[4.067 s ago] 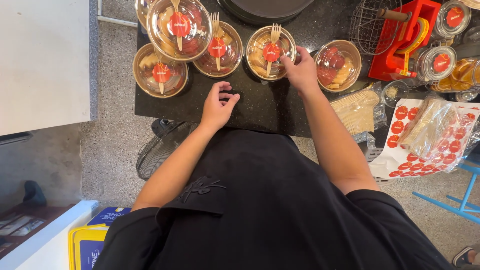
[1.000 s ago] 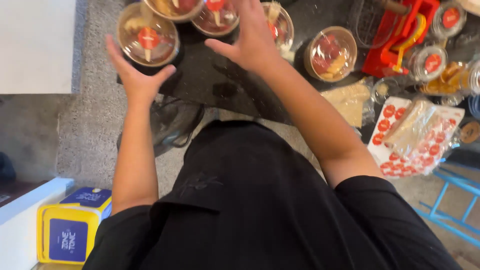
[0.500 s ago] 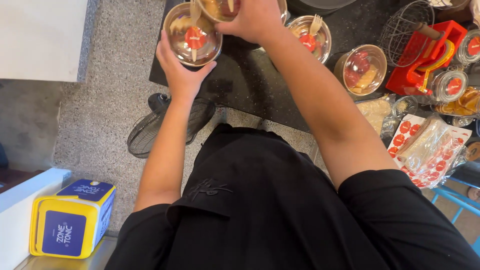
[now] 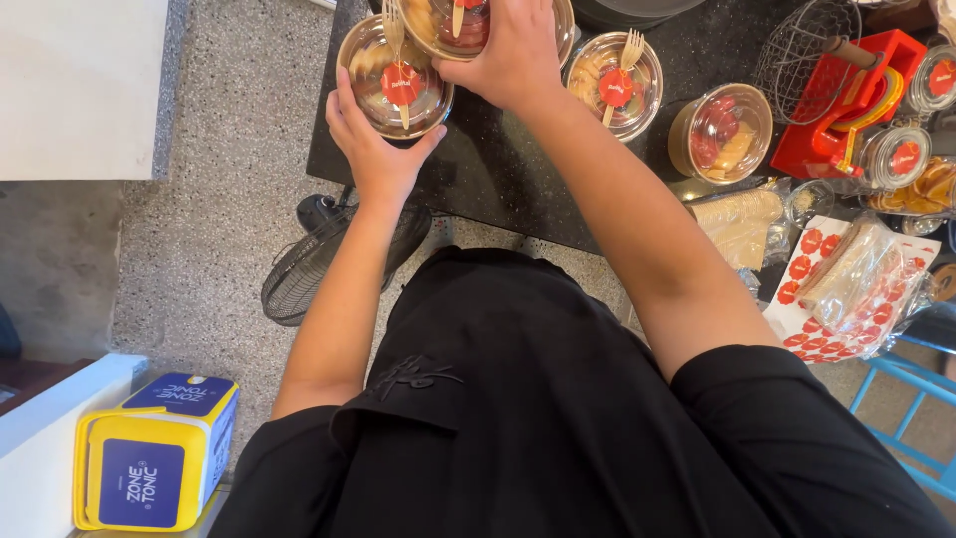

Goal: Applying labels to seal plastic food containers with wooden forks.

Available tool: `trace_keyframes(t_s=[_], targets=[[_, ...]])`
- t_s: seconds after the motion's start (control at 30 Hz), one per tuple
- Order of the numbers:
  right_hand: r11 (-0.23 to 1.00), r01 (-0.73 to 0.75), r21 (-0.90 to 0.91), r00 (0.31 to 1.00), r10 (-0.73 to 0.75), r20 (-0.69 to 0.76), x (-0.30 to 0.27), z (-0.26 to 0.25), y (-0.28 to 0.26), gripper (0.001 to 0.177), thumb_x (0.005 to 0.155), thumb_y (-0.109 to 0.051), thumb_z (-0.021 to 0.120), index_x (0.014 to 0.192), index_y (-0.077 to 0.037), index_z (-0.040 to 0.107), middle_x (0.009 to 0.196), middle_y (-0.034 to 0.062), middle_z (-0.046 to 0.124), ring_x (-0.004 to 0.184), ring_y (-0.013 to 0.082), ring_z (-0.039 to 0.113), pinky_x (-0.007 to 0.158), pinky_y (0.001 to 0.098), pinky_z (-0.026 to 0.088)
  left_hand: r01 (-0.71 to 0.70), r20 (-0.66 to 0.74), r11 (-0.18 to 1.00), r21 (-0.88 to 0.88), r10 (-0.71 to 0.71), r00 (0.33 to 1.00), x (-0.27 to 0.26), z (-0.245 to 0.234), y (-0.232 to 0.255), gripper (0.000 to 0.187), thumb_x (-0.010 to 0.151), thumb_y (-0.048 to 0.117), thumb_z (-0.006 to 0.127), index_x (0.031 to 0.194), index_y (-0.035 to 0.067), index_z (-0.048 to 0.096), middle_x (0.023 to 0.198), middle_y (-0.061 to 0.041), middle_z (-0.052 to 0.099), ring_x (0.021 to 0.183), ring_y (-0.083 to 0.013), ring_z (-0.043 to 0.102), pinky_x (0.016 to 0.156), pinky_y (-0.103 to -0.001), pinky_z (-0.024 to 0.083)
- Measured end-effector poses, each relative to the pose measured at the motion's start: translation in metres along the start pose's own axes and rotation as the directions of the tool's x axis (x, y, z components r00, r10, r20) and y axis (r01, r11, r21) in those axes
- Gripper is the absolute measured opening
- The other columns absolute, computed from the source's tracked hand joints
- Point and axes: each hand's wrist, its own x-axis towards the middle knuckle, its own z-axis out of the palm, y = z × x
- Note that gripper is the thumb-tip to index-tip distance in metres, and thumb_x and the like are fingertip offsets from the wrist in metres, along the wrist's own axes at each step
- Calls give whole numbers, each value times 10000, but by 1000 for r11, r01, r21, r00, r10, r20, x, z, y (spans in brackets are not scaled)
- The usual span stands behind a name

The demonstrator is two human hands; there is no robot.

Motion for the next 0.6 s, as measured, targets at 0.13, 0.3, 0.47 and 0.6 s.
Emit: trace_keyframes(t_s=[0.13, 0.3, 0.47, 0.6], targets=[[1000, -26, 0, 999, 26, -34, -4, 0, -9, 775, 729, -456, 1003, 1274, -116, 569, 1216, 140, 606, 1165, 385, 529, 977, 496, 439, 0, 15, 1000, -1, 0, 1000, 0, -1, 3, 1340, 766, 401, 1062, 1646, 132, 89, 1569, -258, 202, 1480, -455, 278, 1225, -541, 334], [994, -105, -41, 990, 100, -102, -8, 1, -16, 746, 689, -425, 973, 1252, -134, 580, 1201, 135, 597, 1156, 391, 509, 958, 509, 435, -79, 33, 982, 170, 75, 997, 1, -3, 8, 1215, 808, 450, 1014, 1662, 221, 180, 1653, -267, 102, 1544, -480, 171, 1245, -612, 231], [991, -130, -31, 989, 128, -70, -14, 7, -5, 726, 741, -451, 974, 1262, -141, 576, 1220, 113, 602, 1184, 368, 518, 993, 503, 418, -377, 146, 827, 418, 349, 926, 7, -13, 13, 905, 917, 474, 915, 1627, 291, 384, 1713, -207, 73, 1588, -432, 65, 1250, -634, 157], [993, -102, -54, 994, 100, -45, -16, 5, -6, 752, 754, -470, 970, 1295, -137, 568, 1227, 134, 596, 1172, 376, 504, 987, 521, 389, -478, 309, 734, 483, 367, 877, 11, -11, 6, 823, 1036, 498, 788, 1650, 107, 405, 1746, -122, 231, 1627, -292, 146, 1253, -654, 119]])
